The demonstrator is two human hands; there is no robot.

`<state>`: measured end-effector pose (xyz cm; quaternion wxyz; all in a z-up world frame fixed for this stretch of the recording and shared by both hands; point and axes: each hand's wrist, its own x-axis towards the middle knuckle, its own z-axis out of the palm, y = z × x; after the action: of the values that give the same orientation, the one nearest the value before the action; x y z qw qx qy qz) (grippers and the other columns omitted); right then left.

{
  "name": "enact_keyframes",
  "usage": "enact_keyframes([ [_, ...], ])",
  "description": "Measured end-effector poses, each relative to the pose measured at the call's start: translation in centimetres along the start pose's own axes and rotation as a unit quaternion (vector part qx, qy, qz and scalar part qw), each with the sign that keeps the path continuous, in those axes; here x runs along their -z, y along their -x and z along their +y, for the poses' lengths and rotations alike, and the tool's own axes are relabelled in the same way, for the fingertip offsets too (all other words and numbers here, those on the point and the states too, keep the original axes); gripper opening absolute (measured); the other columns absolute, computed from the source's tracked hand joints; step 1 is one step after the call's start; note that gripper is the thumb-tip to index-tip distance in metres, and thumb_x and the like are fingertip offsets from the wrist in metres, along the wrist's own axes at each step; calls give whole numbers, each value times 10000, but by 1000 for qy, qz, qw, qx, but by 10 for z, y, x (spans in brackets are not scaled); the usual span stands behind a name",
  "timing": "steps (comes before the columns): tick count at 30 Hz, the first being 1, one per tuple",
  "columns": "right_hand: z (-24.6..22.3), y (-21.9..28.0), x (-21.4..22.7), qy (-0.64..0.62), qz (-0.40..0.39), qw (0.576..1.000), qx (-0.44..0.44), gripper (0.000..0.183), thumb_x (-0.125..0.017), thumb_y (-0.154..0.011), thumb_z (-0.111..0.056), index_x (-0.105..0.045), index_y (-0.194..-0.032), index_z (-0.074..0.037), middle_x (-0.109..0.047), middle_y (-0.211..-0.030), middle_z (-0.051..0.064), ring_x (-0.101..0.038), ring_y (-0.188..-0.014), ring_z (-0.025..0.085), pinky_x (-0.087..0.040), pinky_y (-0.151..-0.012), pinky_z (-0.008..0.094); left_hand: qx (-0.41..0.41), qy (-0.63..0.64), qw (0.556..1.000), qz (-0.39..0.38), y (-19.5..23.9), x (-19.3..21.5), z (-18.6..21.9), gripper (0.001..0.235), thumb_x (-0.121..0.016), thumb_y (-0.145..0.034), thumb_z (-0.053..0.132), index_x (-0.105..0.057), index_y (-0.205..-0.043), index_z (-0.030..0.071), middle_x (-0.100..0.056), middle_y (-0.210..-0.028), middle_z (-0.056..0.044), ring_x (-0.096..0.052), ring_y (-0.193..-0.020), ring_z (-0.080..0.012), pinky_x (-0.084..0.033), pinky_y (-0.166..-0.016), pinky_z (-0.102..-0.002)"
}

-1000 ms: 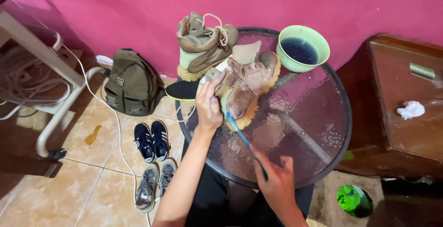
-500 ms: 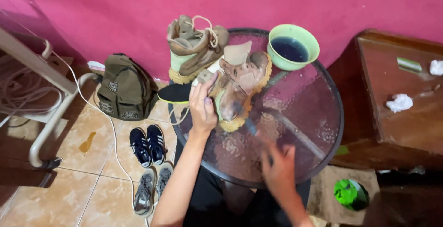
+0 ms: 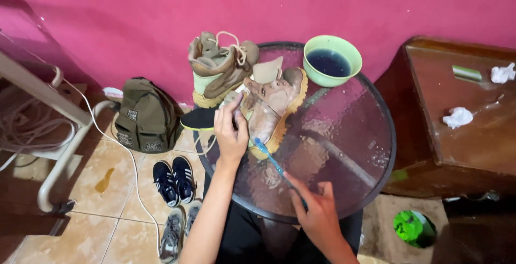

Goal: The person scrubs a brown hiking boot with a blue toothbrush, repeatedly dipping the brush into a bowl of dark liquid on a glass table. The person holds the boot steady with one hand while scrubbing different areas of the upper and sole.

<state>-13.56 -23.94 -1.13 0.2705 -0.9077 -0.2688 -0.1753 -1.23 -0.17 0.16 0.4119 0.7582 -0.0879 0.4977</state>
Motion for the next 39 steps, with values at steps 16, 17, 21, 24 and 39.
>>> enact_keyframes([
  [16,16,16,-6,-8,8,1000,-10,457,-635,-975,-222,-606,-1427,-283,-505,-482,-13,-363,-693,206,-409,-811,298,36,-3,999,2,0,-2,2,219,-616,-1031,124,-622,-1230,33,-684,-1126,-127,-624,-991,-271,-524,-860,-352],
  [17,21,16,-8,-3,17,999,-49,449,-651,-956,-214,-633,-1396,-299,-636,-811,-69,-373,-753,213,-421,-808,297,28,-5,1000,-1,-1,-2,1,205,-609,-1038,132,-616,-1218,35,-670,-1101,-124,-615,-972,-280,-496,-866,-368],
  [21,31,11,-1,-7,51,989,-137,456,-632,-989,-208,-633,-1432,-316,-360,-747,9,-384,-820,227,-456,-835,289,18,-5,1000,-1,0,-1,3,191,-607,-1048,135,-623,-1207,31,-679,-1102,-124,-620,-954,-294,-471,-884,-386],
  [24,10,27,-3,-10,12,1000,-9,389,-593,-1005,-214,-641,-1391,-210,-557,-535,-65,-405,-422,151,-364,-838,301,42,6,999,-3,6,-3,-4,198,-653,-1017,107,-629,-1198,28,-688,-1125,-124,-624,-989,-287,-499,-897,-377],
  [39,53,-14,13,-58,-10,959,-278,393,-574,-1001,-344,-677,-1375,-408,-369,-658,-36,-393,-793,179,-434,-877,242,98,50,992,-59,-11,11,16,313,-634,-995,96,-571,-1293,30,-683,-1252,-120,-724,-1072,-238,-549,-994,-320],
])
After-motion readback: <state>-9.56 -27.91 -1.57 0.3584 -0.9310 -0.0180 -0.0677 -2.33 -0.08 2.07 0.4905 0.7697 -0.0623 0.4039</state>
